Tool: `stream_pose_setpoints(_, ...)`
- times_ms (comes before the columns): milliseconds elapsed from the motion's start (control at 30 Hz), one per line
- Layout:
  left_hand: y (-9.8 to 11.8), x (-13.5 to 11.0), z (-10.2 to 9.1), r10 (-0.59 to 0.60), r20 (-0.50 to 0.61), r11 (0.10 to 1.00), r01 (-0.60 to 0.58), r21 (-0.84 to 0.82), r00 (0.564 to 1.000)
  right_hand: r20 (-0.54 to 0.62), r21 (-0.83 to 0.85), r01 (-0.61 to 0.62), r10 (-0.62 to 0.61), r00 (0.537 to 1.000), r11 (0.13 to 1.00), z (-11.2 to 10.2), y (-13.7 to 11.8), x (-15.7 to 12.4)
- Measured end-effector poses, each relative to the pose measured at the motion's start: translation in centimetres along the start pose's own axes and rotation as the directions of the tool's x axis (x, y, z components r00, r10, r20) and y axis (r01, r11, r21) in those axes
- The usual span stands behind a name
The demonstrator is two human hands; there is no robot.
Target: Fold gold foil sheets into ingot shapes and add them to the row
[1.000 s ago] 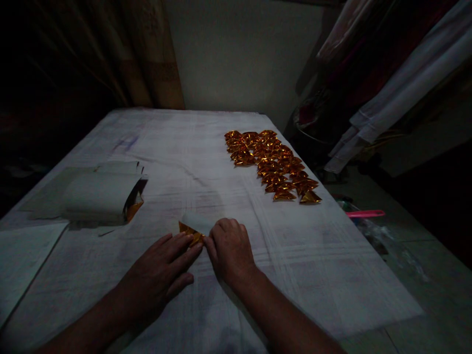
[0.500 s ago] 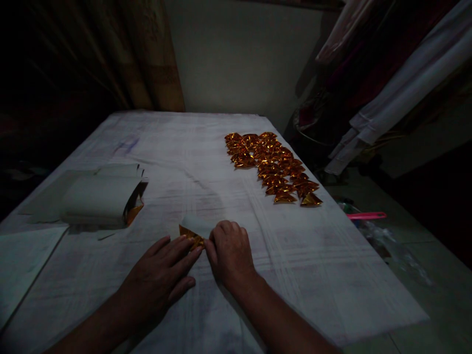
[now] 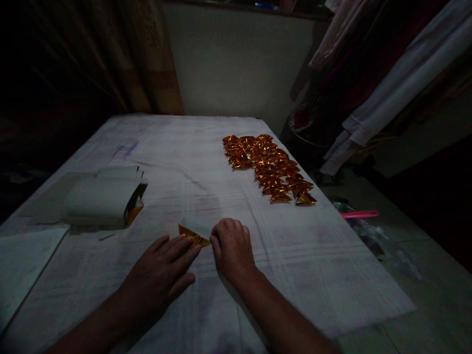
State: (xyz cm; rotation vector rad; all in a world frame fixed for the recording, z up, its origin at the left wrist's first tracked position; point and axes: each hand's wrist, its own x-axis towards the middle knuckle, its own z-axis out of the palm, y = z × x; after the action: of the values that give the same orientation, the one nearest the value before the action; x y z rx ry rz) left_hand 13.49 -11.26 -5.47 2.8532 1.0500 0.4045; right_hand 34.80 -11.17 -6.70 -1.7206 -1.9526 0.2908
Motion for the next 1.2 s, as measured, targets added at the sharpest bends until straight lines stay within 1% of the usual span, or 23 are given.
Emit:
stream_pose_setpoints(100,-0.1,0.1,0.0,0.001,0.014,1.0,-0.001,-0.011,1.0,-0.042,0.041,0.015,-0.014,0.999,0.999,0.0,0.2,-0.1)
stream_pose_setpoints(200,0.0,0.3,0.0,0.01,0.021,1.0,-0.009,-0.008,1.0,-0.086,0.066,0.08,-0.074,0.993,0.995,0.0,0.1,-0.3)
stream_pose_setpoints(300,0.0,0.4,-0.2,0.018,0.021,1.0,-0.018,0.004,1.0,-0.04,0.022,0.121,-0.12,0.992,0.992,0.0,-0.4,-0.5)
stream_pose_setpoints(400,-0.2,0.3,-0.3,0.027,0.018,1.0,-0.027,0.011,0.999,0.002,-0.005,0.091,-0.091,0.996,0.996,0.1,-0.6,-0.4)
stream_pose_setpoints(600,-2.2,-0.6,-0.3,0.155,0.005,0.988,-0.155,0.007,0.988,0.001,-0.007,0.06,-0.06,0.998,0.998,0.1,-0.5,-0.4)
stream_pose_setpoints(700,-2.8,-0.9,-0.2,0.178,0.014,0.984,-0.178,0.009,0.984,-0.004,0.016,0.094,-0.094,0.996,0.995,0.0,-0.6,-0.4)
stream_pose_setpoints(767,-2.9,-1.0,-0.2,0.184,0.024,0.983,-0.184,0.003,0.983,-0.012,0.043,0.129,-0.129,0.992,0.991,0.0,-0.7,-0.5)
stream_pose_setpoints(900,-2.5,-1.0,-0.5,0.149,0.022,0.989,-0.149,-0.004,0.989,-0.009,0.093,0.159,-0.159,0.987,0.983,-0.1,-0.8,-0.5)
stream_pose_setpoints(1000,-2.3,-0.9,-0.6,0.154,0.013,0.988,-0.154,0.005,0.988,-0.018,0.106,0.144,-0.143,0.99,0.984,0.0,-0.5,-0.6)
stream_pose_setpoints(1200,-2.3,-0.8,-0.4,0.172,-0.016,0.985,-0.171,0.027,0.985,-0.037,0.065,0.079,-0.077,0.996,0.995,0.3,-0.6,-0.6)
